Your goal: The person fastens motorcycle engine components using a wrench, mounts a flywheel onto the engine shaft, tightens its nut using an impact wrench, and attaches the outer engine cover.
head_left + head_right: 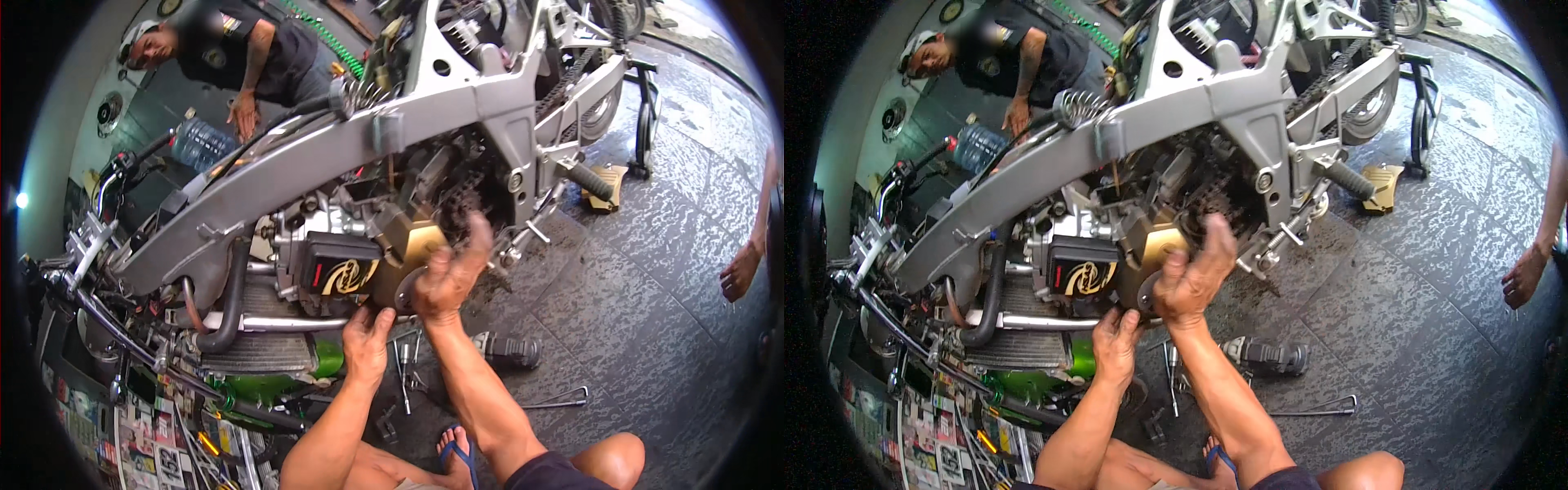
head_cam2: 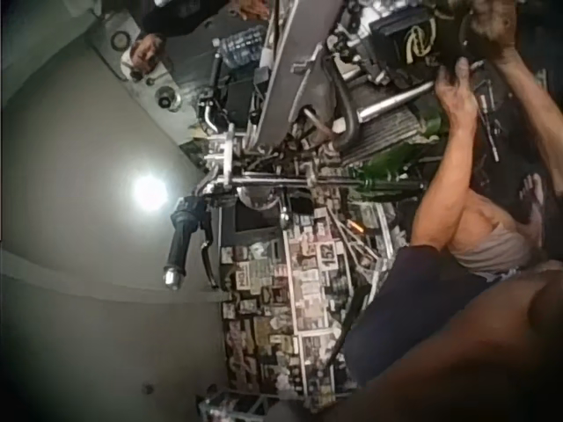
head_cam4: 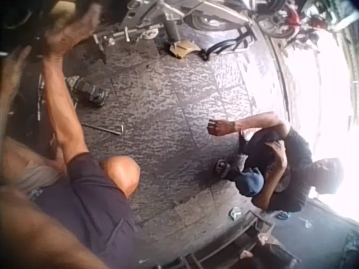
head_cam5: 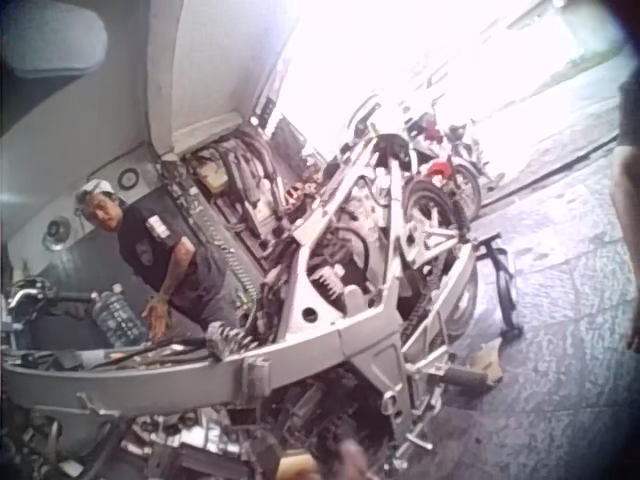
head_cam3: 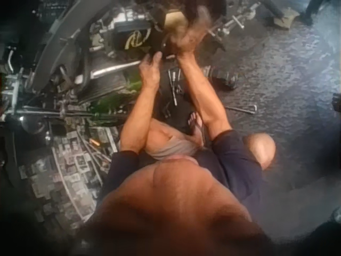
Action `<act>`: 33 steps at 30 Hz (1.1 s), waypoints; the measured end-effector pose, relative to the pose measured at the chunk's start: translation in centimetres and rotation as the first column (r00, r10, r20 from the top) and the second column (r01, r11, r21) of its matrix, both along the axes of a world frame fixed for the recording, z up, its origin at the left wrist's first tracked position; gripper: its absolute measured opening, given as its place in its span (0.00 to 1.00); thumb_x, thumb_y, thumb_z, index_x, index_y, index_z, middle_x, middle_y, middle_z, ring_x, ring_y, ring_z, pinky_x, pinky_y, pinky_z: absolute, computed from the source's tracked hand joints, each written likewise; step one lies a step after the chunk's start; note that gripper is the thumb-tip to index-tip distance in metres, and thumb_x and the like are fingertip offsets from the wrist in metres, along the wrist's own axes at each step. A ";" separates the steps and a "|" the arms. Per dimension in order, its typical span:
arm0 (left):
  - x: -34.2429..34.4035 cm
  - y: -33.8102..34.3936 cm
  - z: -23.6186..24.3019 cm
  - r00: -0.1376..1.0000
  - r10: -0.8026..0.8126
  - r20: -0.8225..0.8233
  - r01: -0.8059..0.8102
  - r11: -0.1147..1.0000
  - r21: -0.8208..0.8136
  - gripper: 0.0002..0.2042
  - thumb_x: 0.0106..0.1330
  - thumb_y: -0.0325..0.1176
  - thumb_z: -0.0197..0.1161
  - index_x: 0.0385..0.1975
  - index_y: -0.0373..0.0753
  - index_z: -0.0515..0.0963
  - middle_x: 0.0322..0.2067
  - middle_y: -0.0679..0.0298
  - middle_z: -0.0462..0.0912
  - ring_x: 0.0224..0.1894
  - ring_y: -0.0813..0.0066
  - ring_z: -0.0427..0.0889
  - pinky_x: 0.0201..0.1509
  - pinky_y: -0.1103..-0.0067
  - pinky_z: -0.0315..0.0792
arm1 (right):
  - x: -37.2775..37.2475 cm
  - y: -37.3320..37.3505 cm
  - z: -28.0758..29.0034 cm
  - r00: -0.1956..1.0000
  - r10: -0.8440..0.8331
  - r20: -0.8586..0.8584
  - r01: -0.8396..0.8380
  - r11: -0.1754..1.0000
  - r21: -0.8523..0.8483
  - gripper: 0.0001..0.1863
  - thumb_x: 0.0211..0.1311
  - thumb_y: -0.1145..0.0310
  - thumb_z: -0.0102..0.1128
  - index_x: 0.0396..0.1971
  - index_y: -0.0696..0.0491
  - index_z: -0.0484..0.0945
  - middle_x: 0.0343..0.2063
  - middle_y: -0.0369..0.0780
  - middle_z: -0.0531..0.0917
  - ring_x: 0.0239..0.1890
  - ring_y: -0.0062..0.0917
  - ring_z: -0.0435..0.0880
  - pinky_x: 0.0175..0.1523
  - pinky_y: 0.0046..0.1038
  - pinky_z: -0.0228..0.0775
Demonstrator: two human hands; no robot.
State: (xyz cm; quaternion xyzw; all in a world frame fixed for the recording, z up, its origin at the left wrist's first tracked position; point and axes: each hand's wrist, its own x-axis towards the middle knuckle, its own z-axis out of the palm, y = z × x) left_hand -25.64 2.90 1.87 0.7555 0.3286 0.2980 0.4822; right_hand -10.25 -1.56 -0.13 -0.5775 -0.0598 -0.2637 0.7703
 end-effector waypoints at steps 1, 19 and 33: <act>-0.1 -0.1 -0.1 1.000 0.027 -0.009 -0.026 0.999 0.044 0.25 0.64 0.46 0.70 0.47 0.28 0.73 0.42 0.59 0.81 0.42 0.74 0.81 0.46 0.79 0.76 | -0.2 -0.3 -0.1 0.998 0.059 -0.015 -0.059 0.998 -0.036 0.27 0.68 0.60 0.50 0.58 0.66 0.68 0.57 0.54 0.73 0.62 0.47 0.69 0.69 0.45 0.54; 6.7 -8.1 6.4 0.958 -0.136 -0.253 0.283 0.600 0.748 0.06 0.67 0.24 0.60 0.40 0.30 0.81 0.32 0.61 0.85 0.30 0.79 0.80 0.36 0.84 0.73 | 11.5 -5.1 1.1 0.700 0.679 -0.222 -0.627 0.732 0.265 0.16 0.60 0.64 0.62 0.43 0.60 0.82 0.23 0.44 0.85 0.27 0.29 0.86 0.37 0.31 0.75; 21.8 -3.2 8.0 0.978 -0.016 -0.210 0.198 0.408 0.891 0.11 0.61 0.28 0.63 0.42 0.30 0.81 0.32 0.50 0.86 0.32 0.61 0.87 0.39 0.71 0.79 | 13.2 -3.6 1.9 0.763 0.643 -0.062 -0.603 0.744 0.287 0.23 0.56 0.62 0.64 0.43 0.68 0.79 0.36 0.57 0.85 0.42 0.44 0.87 0.47 0.36 0.76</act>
